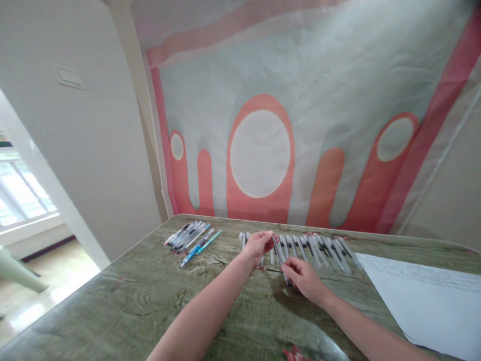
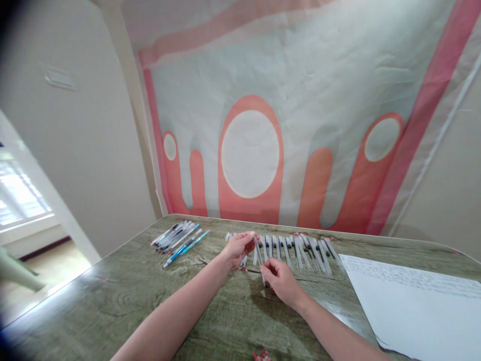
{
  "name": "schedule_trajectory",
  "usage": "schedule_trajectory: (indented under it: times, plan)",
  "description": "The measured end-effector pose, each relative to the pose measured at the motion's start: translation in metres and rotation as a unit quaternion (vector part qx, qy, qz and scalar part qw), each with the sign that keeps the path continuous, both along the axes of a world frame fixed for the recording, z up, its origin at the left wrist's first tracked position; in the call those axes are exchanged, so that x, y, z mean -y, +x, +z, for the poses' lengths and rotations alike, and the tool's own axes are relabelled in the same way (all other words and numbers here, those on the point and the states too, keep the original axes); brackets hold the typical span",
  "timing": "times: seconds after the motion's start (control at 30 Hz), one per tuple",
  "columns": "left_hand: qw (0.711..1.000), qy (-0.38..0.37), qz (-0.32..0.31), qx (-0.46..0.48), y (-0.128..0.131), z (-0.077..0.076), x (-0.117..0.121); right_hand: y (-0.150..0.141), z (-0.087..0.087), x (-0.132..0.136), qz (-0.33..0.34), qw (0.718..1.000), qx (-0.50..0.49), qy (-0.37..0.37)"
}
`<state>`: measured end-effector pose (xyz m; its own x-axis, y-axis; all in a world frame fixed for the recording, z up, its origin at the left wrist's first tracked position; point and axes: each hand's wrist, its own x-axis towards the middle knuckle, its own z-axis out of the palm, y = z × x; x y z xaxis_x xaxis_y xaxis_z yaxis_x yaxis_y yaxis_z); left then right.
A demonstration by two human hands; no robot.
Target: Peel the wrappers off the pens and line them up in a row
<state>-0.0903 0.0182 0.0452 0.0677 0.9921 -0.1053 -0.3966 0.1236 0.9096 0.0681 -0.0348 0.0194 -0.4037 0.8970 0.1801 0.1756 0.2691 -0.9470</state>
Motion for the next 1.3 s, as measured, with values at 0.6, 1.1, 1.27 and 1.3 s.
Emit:
schedule_trajectory:
  times: [0.6,1.1,1.27,1.3]
  plan:
    - [1.0,-0.017,0.006,0.008,0.001,-0.011,-0.005,0.0,0.001,-0.003,0.003,1.0,-0.001,0.009]
    - [0.752,0.083,0.256,-0.602,-0.105,-0.017,-0.029,0.0,-0.008,0.001,0.024,0.998,0.034,0.045]
    - [0.736,0.068,0.242,-0.629,-0.111,-0.029,-0.032,0.0,-0.006,0.002,0.026,0.998,0.035,0.043]
    - [0.736,0.072,0.238,-0.63,-0.111,-0.029,-0.033,0.0,-0.005,0.002,0.026,0.998,0.035,0.043]
